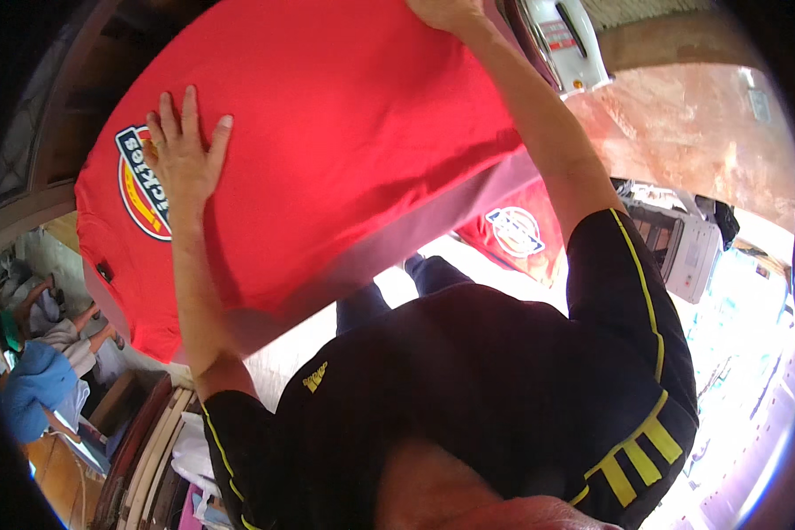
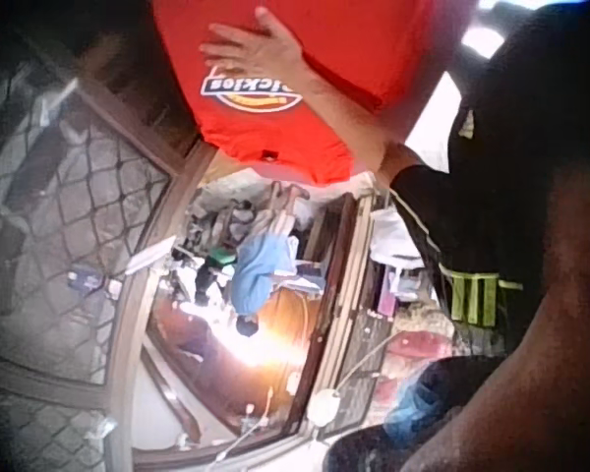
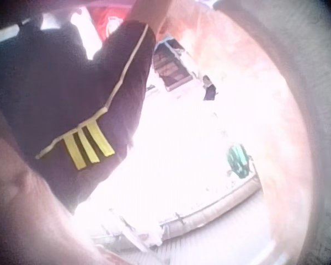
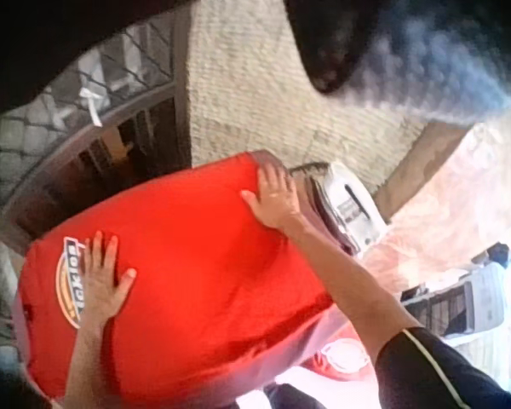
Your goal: The person irons a red t-shirt on a pink ironing board, then folds it and places it on a stack. They repeat this process with another red t-shirt, ironing and folding it before adding it to the stack.
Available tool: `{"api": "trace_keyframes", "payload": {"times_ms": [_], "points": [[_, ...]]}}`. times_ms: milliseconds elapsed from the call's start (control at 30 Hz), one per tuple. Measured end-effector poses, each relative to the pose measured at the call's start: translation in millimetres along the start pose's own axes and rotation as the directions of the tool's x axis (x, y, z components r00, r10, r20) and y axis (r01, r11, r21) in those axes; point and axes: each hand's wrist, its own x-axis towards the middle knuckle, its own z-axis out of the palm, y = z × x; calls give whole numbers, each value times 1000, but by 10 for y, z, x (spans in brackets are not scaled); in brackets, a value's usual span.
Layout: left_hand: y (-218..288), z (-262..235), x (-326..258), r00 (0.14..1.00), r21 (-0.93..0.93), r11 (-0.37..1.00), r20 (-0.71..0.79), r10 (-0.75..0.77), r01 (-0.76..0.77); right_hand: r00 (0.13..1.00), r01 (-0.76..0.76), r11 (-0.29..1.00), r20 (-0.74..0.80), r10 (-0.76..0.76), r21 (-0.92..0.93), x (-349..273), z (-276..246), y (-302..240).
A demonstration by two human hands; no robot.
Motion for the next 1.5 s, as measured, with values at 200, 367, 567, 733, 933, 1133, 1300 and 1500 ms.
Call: {"api": "trace_keyframes", "payload": {"times_ms": [200, 367, 567, 733, 933, 1133, 1300, 1500], "points": [[424, -19, -159, 988, -32, 987, -7, 154, -154, 935, 258, 922, 166, -314, 287, -1021, -708, -213], [1918, -276, -349, 942, -134, 941, 90, 323, -310, 978, 118, 971, 143, -149, 208, -1395, -791, 402], [2505, -537, -953, 917, -178, 930, 183, 353, -323, 964, 217, 959, 110, -240, 184, -1800, -980, 390], [2395, -765, -1149, 914, -451, 871, 238, 329, -196, 948, 246, 967, 195, -253, 61, -1591, -927, 319], [1564, -605, -970, 960, -64, 976, -173, -218, 210, 902, 405, 890, 66, -426, 211, -1229, -565, -863], [1582, -745, -1956, 918, -38, 921, -79, -389, 387, 722, 584, 689, 114, -683, 429, -1760, -968, -1294], [1434, -925, -2418, 859, -297, 871, -223, -461, 390, 728, 501, 611, 83, -680, 614, -1529, -874, -1644], [1033, -969, -2499, 927, -338, 913, -210, -310, 229, 621, 601, 497, 25, -783, 626, -1654, -863, -2692]]}}
